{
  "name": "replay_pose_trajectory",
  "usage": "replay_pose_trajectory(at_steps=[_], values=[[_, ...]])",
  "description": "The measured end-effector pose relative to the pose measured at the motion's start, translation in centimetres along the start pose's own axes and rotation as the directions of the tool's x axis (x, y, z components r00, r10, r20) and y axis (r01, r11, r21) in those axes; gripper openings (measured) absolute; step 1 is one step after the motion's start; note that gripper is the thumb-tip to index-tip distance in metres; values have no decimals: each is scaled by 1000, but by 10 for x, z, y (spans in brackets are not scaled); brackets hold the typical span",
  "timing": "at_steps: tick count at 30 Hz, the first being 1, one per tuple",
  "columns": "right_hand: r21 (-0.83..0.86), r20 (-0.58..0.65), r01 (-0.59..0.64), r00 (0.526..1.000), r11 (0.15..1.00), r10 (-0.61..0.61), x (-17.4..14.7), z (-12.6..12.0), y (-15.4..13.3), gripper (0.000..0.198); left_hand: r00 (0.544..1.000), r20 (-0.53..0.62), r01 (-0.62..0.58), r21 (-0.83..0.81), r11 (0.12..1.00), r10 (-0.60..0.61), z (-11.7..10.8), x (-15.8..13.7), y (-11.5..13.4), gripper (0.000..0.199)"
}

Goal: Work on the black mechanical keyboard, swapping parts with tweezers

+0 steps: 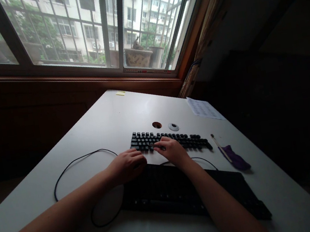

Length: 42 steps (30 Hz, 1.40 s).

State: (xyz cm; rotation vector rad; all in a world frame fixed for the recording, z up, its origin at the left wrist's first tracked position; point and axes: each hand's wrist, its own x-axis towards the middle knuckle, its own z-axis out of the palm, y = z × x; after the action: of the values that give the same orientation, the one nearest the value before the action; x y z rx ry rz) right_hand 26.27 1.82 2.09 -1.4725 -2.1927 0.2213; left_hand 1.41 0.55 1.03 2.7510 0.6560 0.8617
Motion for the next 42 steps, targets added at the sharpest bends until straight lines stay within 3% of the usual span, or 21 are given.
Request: replay_pose_trajectory(at_steps=[14, 18, 22, 28, 32, 35, 42], values=[[42, 42, 24, 999, 999, -25, -1, 6, 1, 20, 1000, 11, 7, -2, 1000, -7, 0, 0, 0, 10], [85, 15, 20, 1000, 996, -21, 0, -5, -6, 21, 1000, 4, 5, 5, 1000, -5, 1, -1, -1, 10], [276, -77, 16, 997, 961, 6, -4, -26, -17, 29, 1000, 10, -7, -7, 1000, 7, 1, 0, -1, 10], [670, -103, -95, 970, 736, 219, -34, -41, -39, 27, 998, 60, -4, -26, 1000, 6, -2, 1, -2, 9], [607, -199, -60, 954, 793, 224, -63, -39, -59, 21, 997, 79, 1, -37, 999, 2, -1, 1, -3, 11], [572, -202, -95, 946, 814, 253, -83, -36, -70, 16, 997, 79, 9, -40, 999, -6, 1, 1, -3, 11], [694, -118, -123, 953, 709, 281, -108, -22, -79, 11, 997, 75, 10, -33, 999, -7, 0, 1, -2, 11]])
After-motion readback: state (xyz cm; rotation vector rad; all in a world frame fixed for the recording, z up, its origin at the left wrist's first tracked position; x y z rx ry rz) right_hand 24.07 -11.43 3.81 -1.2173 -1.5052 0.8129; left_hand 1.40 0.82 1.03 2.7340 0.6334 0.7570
